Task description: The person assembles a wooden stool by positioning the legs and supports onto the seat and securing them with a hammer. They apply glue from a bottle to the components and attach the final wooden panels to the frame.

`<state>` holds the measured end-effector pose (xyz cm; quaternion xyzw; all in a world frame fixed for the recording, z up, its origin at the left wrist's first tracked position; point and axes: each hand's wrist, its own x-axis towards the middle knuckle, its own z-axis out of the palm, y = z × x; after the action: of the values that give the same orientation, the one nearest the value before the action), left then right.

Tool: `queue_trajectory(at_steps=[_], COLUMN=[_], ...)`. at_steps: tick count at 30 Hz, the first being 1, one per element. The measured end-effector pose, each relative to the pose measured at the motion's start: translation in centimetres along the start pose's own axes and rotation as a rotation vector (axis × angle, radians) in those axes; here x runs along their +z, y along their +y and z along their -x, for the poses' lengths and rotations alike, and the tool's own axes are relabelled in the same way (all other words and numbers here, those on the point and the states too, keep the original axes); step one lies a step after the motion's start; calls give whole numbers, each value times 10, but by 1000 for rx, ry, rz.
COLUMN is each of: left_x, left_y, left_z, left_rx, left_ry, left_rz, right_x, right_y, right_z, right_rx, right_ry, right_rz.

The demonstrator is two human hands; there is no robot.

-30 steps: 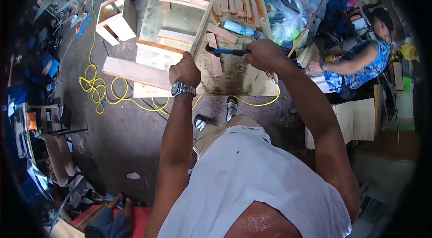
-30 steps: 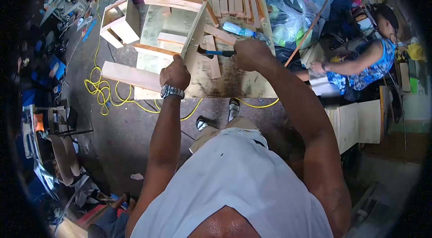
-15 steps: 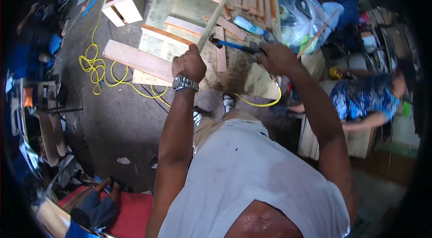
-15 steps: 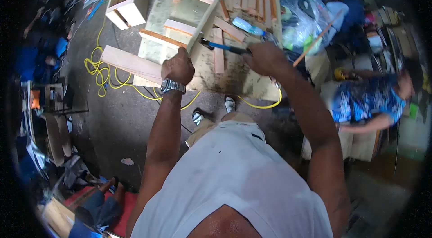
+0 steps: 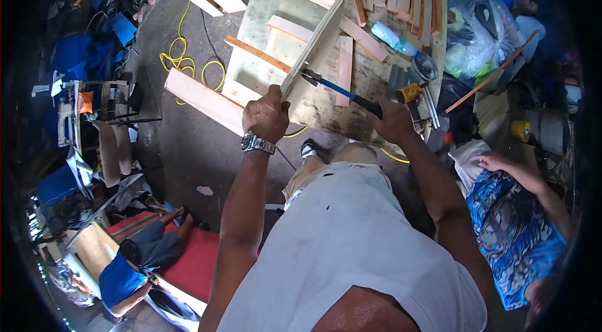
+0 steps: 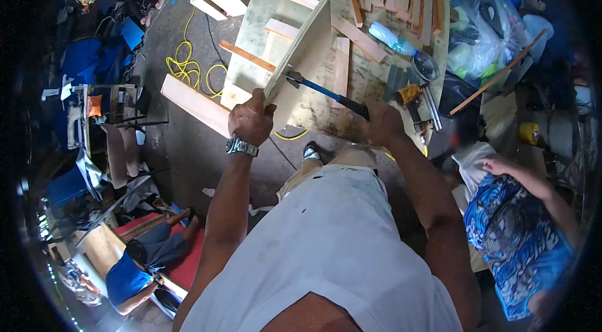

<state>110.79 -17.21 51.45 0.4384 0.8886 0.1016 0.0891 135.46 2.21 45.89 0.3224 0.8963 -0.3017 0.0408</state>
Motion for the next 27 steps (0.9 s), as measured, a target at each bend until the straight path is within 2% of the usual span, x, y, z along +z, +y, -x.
queue_trajectory(at_steps=[4, 6, 7, 10, 12, 14, 15, 18, 21, 27], left_x=[10, 14, 3, 1, 1, 5, 5, 8, 8, 5], left_y=[-2, 0, 6, -3, 3, 3, 3, 5, 3, 5], left_z=[-5, -1, -6, -4, -4, -6, -5, -5, -3, -1], left_rx=[-20, -44, -114, -115, -128, -52, -58, -56, -54, -36], left_ry=[30, 19, -88, -76, -67, -39, -34, -28, -35, -23], left_rz=[-29, -57, -83, -113, -116, -91, -80, -66, -79, -85], right_x=[12, 87, 116, 140, 105, 82, 69, 26, -5, -64], right_y=[2, 49, 74, 81, 58, 61, 58, 51, 18, -65], right_z=[-3, -11, -14, -16, 10, 12, 19, 36, 29, -11], right_rx=[62, 24, -2, 175, 241, 226, 194, 173, 168, 13], right_ry=[-108, -72, -48, -139, -246, -242, -159, -189, -217, -187], right_rz=[-7, -97, -125, -76, -110, -108, -128, -105, -41, 201])
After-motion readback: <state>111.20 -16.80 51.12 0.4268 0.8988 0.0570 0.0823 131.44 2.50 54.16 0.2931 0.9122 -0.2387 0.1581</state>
